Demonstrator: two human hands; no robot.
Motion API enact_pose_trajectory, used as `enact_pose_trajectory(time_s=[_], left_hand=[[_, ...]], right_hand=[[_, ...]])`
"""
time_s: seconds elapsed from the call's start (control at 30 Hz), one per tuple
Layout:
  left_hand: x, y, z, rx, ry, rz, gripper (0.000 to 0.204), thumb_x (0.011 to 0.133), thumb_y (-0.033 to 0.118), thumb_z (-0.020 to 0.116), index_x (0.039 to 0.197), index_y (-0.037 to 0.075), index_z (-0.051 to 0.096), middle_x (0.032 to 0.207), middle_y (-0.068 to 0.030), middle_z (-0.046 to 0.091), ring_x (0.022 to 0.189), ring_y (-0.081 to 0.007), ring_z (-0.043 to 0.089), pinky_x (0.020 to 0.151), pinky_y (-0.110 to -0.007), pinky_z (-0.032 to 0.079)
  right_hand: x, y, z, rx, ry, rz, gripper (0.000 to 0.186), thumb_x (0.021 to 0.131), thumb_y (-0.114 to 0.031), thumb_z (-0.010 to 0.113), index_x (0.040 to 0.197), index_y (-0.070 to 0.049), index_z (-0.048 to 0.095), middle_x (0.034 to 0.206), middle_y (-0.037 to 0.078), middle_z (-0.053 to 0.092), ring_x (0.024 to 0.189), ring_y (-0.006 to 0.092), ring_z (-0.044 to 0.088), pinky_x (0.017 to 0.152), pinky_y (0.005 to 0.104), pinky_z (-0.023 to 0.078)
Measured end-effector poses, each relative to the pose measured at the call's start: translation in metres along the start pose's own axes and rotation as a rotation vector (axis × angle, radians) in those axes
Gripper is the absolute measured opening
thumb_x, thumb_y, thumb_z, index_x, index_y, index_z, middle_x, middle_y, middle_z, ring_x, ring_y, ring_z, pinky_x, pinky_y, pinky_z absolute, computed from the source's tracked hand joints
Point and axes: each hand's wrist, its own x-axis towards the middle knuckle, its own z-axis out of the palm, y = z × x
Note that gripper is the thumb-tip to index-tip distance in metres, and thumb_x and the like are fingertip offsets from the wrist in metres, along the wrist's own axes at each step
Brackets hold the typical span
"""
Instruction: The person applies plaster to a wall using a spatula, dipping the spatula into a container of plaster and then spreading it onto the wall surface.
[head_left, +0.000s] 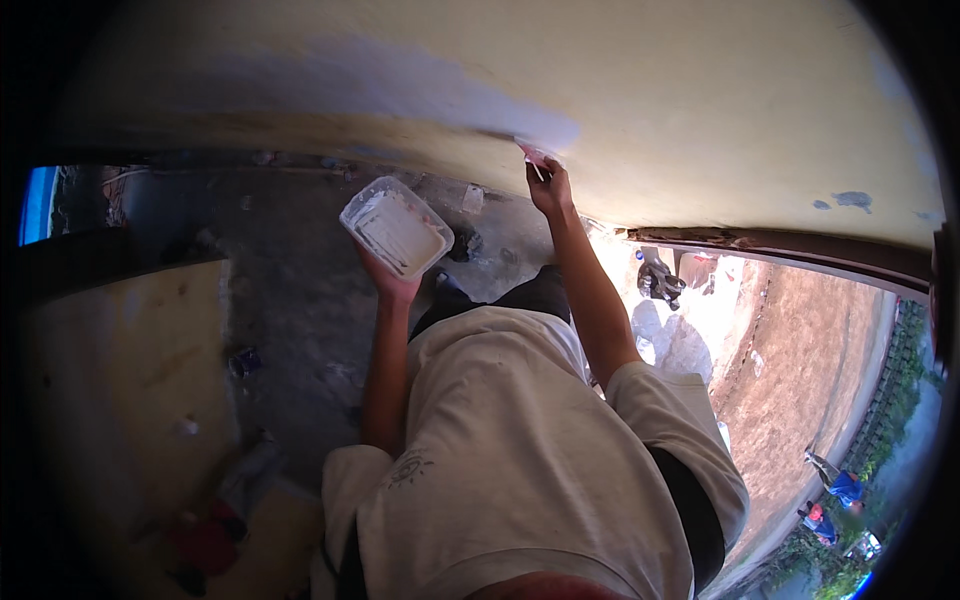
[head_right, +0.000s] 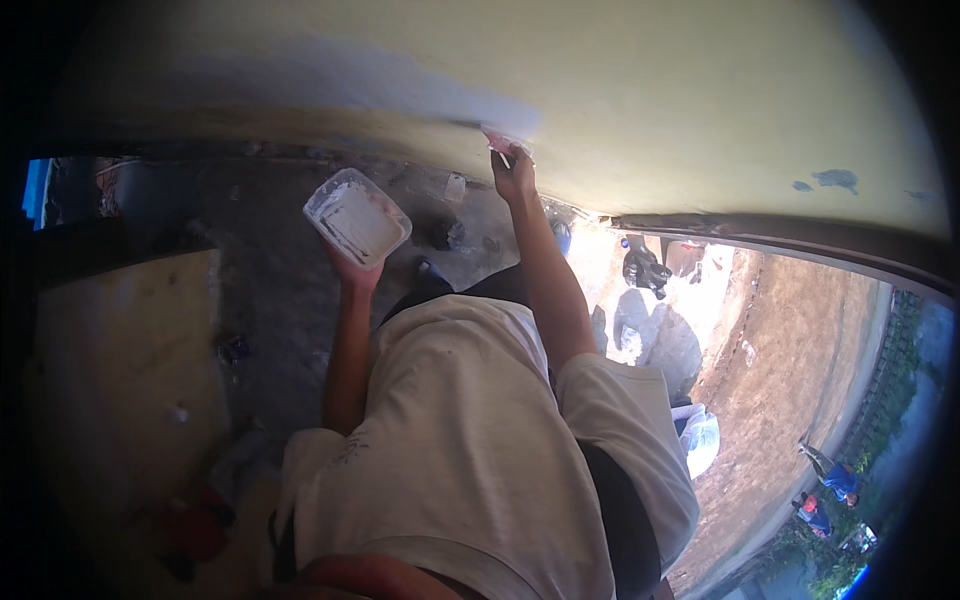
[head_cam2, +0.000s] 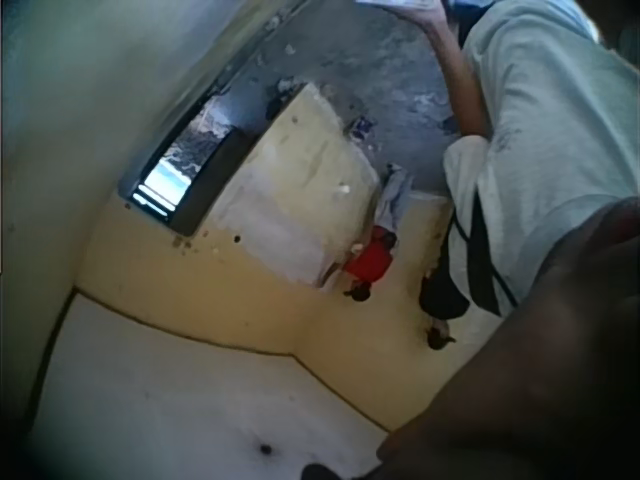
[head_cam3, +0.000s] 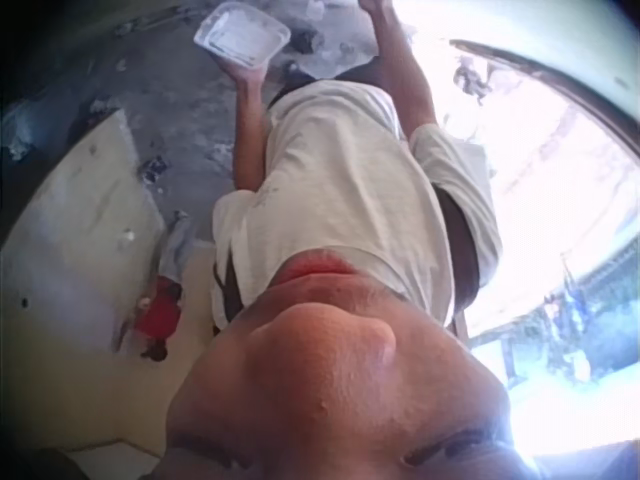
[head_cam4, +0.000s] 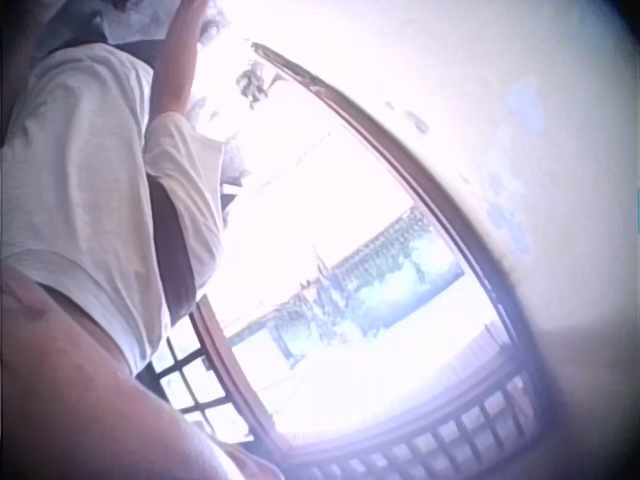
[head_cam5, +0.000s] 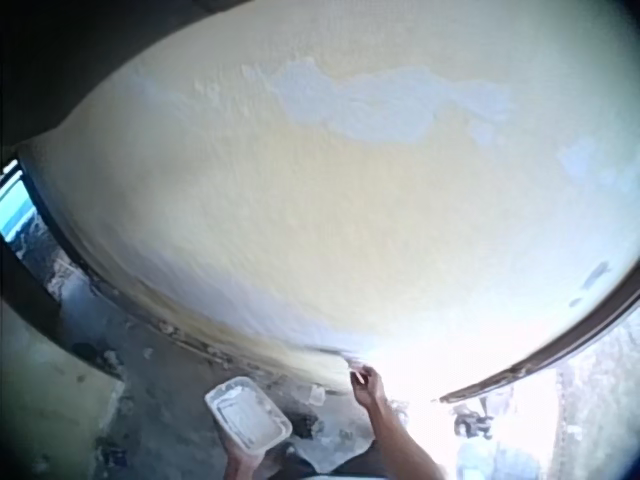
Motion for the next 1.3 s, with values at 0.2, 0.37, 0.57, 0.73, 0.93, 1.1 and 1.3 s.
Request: enact_pose_trajectory(time_s=[0.2, 0.37, 0.57, 0.73, 0.93, 1.1, 1.3], left_hand=[[-0.012, -0.007, 0.001, -0.096, 0.068, 0.040, 0.066, 0.096, 0.063, 0.037, 0.141, 0.015, 0.046, 0.136, -0.0089, 0.053, 0.121, -0.0315, 0.053, 0.106, -0.053, 0.039], [-0.011, -0.017, 0.003, -0.063, 0.060, 0.026, 0.065, 0.096, 0.062, 0.036, 0.141, 0.016, 0.047, 0.139, -0.0059, 0.053, 0.125, -0.0295, 0.051, 0.108, -0.052, 0.037], [-0.011, -0.014, 0.012, -0.050, 0.076, 0.040, 0.069, 0.096, 0.063, 0.036, 0.144, 0.014, 0.042, 0.143, -0.0103, 0.048, 0.127, -0.0323, 0.049, 0.107, -0.056, 0.037], [-0.010, -0.011, 0.005, -0.025, 0.052, -0.002, 0.069, 0.096, 0.064, 0.037, 0.143, 0.014, 0.043, 0.140, -0.0103, 0.050, 0.125, -0.0321, 0.050, 0.106, -0.056, 0.038], [-0.017, -0.004, 0.007, -0.065, -0.005, -0.083, 0.066, 0.096, 0.063, 0.037, 0.141, 0.015, 0.045, 0.136, -0.0092, 0.054, 0.123, -0.0315, 0.052, 0.106, -0.054, 0.039], [-0.020, -0.010, 0.014, -0.046, -0.089, -0.111, 0.063, 0.097, 0.060, 0.035, 0.141, 0.016, 0.045, 0.137, -0.0097, 0.054, 0.125, -0.0311, 0.051, 0.106, -0.053, 0.039], [-0.026, -0.009, 0.040, -0.055, -0.091, -0.081, 0.064, 0.097, 0.061, 0.034, 0.143, 0.017, 0.043, 0.140, -0.0114, 0.050, 0.127, -0.0311, 0.049, 0.107, -0.053, 0.038]], right_hand=[[-0.106, -0.045, 0.096, 0.038, -0.304, 0.071, 0.021, 0.096, -0.005, 0.050, 0.110, 0.010, 0.048, 0.112, 0.020, 0.054, 0.104, 0.0281, 0.058, 0.096, 0.0324, 0.052], [-0.177, -0.051, 0.094, -0.019, -0.389, 0.018, 0.020, 0.094, -0.007, 0.054, 0.112, 0.002, 0.056, 0.109, 0.013, 0.062, 0.099, 0.0227, 0.062, 0.089, 0.0309, 0.054], [-0.067, 0.003, -0.024, -0.230, -0.096, 0.050, 0.015, 0.091, -0.008, 0.059, 0.103, 0.001, 0.055, 0.106, 0.012, 0.058, 0.098, 0.0242, 0.059, 0.091, 0.0342, 0.053], [-0.017, 0.023, -0.030, -0.126, -0.048, 0.105, 0.016, 0.092, -0.007, 0.057, 0.102, 0.003, 0.051, 0.108, 0.014, 0.055, 0.102, 0.0268, 0.057, 0.100, 0.0379, 0.050], [-0.100, -0.010, 0.082, -0.119, -0.258, -0.048, 0.017, 0.095, -0.007, 0.050, 0.108, 0.005, 0.052, 0.111, 0.017, 0.057, 0.105, 0.0261, 0.058, 0.098, 0.0337, 0.049], [-0.234, -0.051, 0.157, -0.030, -0.469, -0.084, 0.020, 0.096, -0.006, 0.051, 0.112, 0.006, 0.052, 0.111, 0.016, 0.058, 0.104, 0.0237, 0.060, 0.093, 0.0309, 0.053], [-0.248, -0.050, 0.125, -0.167, -0.307, -0.235, 0.020, 0.087, -0.014, 0.058, 0.103, -0.004, 0.059, 0.096, 0.009, 0.065, 0.085, 0.0195, 0.062, 0.076, 0.0282, 0.050]])
